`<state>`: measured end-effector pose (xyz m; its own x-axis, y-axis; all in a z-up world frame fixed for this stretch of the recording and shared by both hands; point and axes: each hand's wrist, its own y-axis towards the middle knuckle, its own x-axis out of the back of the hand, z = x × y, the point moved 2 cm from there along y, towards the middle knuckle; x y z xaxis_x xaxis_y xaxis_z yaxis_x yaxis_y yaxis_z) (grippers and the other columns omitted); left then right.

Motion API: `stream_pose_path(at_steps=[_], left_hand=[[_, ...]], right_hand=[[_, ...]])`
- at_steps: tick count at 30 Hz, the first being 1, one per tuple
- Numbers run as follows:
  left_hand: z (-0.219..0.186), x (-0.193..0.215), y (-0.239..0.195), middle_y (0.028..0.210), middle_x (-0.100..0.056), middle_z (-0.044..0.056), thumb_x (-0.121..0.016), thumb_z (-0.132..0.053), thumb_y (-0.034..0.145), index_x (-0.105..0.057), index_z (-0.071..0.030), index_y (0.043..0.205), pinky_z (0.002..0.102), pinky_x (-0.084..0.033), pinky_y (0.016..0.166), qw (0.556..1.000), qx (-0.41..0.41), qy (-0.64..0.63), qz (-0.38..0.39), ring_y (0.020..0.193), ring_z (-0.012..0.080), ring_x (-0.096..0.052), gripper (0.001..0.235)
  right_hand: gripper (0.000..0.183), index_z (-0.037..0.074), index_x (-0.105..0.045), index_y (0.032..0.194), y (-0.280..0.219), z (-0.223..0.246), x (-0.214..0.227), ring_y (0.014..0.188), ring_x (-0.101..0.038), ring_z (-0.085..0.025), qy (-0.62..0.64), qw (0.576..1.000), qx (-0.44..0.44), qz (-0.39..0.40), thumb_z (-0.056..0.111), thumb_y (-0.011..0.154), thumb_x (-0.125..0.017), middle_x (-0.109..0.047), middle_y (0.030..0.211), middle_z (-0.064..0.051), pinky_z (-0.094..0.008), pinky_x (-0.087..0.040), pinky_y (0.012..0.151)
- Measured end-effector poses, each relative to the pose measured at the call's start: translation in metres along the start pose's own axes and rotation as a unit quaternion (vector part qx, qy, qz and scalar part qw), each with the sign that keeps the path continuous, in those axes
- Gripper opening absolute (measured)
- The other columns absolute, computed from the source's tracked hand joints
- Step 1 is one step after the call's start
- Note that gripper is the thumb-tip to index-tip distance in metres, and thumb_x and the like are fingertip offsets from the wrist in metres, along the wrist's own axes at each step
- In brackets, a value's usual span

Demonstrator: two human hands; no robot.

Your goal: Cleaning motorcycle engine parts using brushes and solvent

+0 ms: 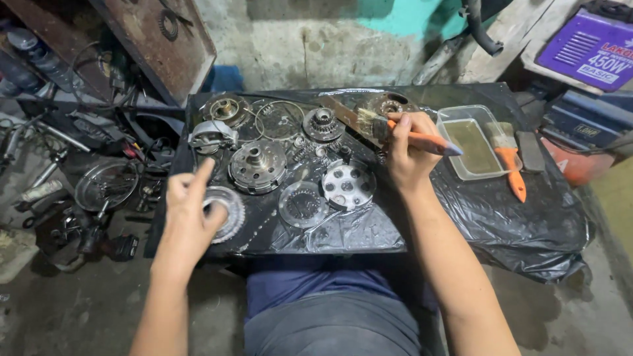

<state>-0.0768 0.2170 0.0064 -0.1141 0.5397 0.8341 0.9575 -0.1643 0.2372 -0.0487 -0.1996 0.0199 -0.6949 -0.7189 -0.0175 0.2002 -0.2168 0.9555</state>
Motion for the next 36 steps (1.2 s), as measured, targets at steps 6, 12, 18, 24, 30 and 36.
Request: stream_pose_path(at_steps=[6,12,18,24,30,36], left_hand=[[0.027,-0.037,0.007,0.13,-0.055,0.019,-0.079,-0.01,0.094,-0.064,-0.012,0.158,0.056,-0.058,0.097,0.983,-0.1,0.004,-0.154,0.111,0.0451,-0.069,0.066],[0.029,-0.03,0.007,0.124,-0.066,0.007,-0.088,-0.033,0.096,-0.08,-0.018,0.138,0.046,-0.054,0.099,0.971,-0.157,0.014,-0.182,0.111,0.0332,-0.067,0.045],[0.009,0.005,-0.02,0.163,-0.052,0.021,-0.107,-0.049,0.049,-0.067,-0.023,0.155,0.066,-0.046,0.115,0.99,-0.128,-0.008,0.054,0.142,0.0518,-0.056,0.117],[0.026,0.007,-0.015,0.172,-0.035,0.017,-0.102,-0.028,0.067,-0.051,-0.014,0.164,0.05,-0.035,0.133,0.976,-0.173,-0.121,0.055,0.161,0.0338,-0.042,0.11],[0.015,0.014,-0.005,0.174,-0.038,0.016,-0.098,-0.031,0.072,-0.056,-0.015,0.16,0.052,-0.034,0.132,0.976,-0.2,-0.084,0.03,0.159,0.0341,-0.045,0.099],[-0.059,0.013,0.034,0.148,-0.065,0.009,-0.082,-0.04,0.093,-0.073,-0.021,0.142,0.059,-0.048,0.113,0.953,-0.3,0.019,-0.032,0.137,0.0386,-0.058,0.054]], right_hand=[[0.033,-0.003,-0.081,0.091,-0.001,0.0,-0.001,0.065,-0.07,-0.038,-0.011,1.0,0.011,0.007,0.007,0.116,-0.062,-0.077,0.08,-0.018,-0.043,-0.058,0.07],[0.036,-0.001,-0.081,0.091,-0.003,0.003,0.002,0.066,-0.071,-0.04,-0.019,1.0,0.0,0.022,0.011,0.117,-0.06,-0.079,0.082,-0.017,-0.044,-0.057,0.07],[0.036,-0.001,-0.081,0.092,-0.003,0.005,0.005,0.068,-0.072,-0.042,-0.017,1.0,-0.008,0.019,0.012,0.117,-0.06,-0.078,0.082,-0.019,-0.045,-0.057,0.072],[0.036,-0.006,-0.075,0.097,-0.004,0.019,0.002,0.081,-0.072,-0.031,-0.045,0.995,-0.073,0.045,0.013,0.117,-0.053,-0.076,0.091,-0.018,-0.044,-0.056,0.079],[0.034,-0.007,-0.074,0.094,-0.001,0.018,0.002,0.08,-0.072,-0.032,-0.042,0.996,-0.055,0.049,0.009,0.117,-0.054,-0.075,0.09,-0.019,-0.044,-0.056,0.078],[0.034,-0.002,-0.077,0.092,-0.003,0.003,-0.001,0.071,-0.069,-0.037,-0.027,0.998,-0.022,0.055,0.011,0.117,-0.058,-0.074,0.082,-0.018,-0.044,-0.056,0.071]])
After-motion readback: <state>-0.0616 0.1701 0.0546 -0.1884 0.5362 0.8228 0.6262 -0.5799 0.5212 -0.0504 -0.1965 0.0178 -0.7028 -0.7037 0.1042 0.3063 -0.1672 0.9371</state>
